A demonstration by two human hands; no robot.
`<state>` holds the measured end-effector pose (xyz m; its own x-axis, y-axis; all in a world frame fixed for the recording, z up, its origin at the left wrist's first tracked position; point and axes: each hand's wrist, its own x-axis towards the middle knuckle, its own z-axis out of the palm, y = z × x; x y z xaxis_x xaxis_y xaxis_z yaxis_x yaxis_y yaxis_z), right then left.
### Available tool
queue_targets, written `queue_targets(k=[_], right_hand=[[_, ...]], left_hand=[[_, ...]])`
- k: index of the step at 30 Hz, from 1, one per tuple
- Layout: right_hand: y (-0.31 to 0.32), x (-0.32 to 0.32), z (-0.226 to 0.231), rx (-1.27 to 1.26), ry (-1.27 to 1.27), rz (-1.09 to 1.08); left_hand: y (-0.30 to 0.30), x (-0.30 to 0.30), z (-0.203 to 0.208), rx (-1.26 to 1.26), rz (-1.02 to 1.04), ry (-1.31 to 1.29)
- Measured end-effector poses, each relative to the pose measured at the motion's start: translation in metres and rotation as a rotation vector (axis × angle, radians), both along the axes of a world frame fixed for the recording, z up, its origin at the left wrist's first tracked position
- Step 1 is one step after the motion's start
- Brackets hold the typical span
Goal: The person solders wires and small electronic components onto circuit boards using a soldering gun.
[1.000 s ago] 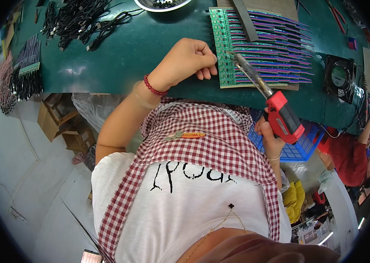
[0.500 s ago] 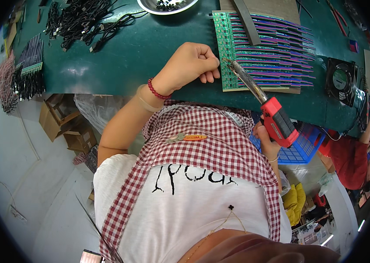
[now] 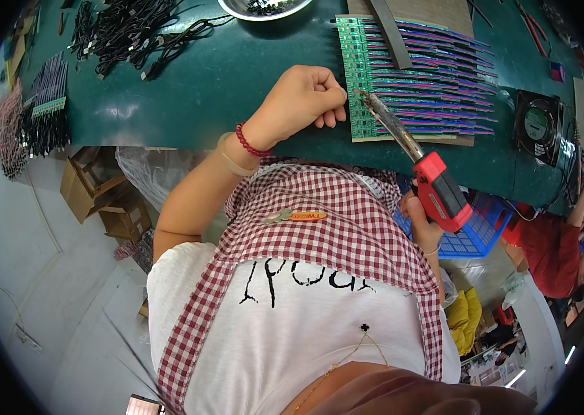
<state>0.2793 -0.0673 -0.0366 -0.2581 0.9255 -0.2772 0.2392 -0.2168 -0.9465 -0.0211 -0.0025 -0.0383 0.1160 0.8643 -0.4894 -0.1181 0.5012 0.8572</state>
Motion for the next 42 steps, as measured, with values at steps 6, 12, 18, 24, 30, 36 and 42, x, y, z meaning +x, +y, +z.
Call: queue_targets(k=[6, 12, 18, 24, 30, 36, 42], right_hand=[[-0.002, 0.007, -0.008, 0.068, -0.067, 0.080], [-0.007, 0.013, -0.008, 0.034, -0.086, 0.034], [-0.002, 0.007, -0.006, 0.065, -0.109, 0.035], [-0.006, 0.008, -0.008, 0.059, -0.090, 0.062], [-0.005, 0.007, -0.001, 0.044, -0.115, 0.059], [0.001, -0.006, 0.015, 0.037, -0.028, -0.048], [0.005, -0.012, 0.017, 0.030, 0.048, -0.037]], left_hand=[[-0.001, 0.000, 0.000, 0.004, 0.008, 0.020], [0.001, 0.000, -0.001, 0.000, -0.008, 0.053], [0.002, -0.001, 0.000, -0.008, -0.026, 0.053], [0.002, -0.002, 0.001, -0.009, -0.028, 0.043], [0.003, -0.002, 0.001, -0.012, -0.034, 0.039], [0.003, -0.003, 0.000, -0.016, -0.040, 0.051], [0.004, -0.003, 0.002, -0.029, -0.046, 0.064]])
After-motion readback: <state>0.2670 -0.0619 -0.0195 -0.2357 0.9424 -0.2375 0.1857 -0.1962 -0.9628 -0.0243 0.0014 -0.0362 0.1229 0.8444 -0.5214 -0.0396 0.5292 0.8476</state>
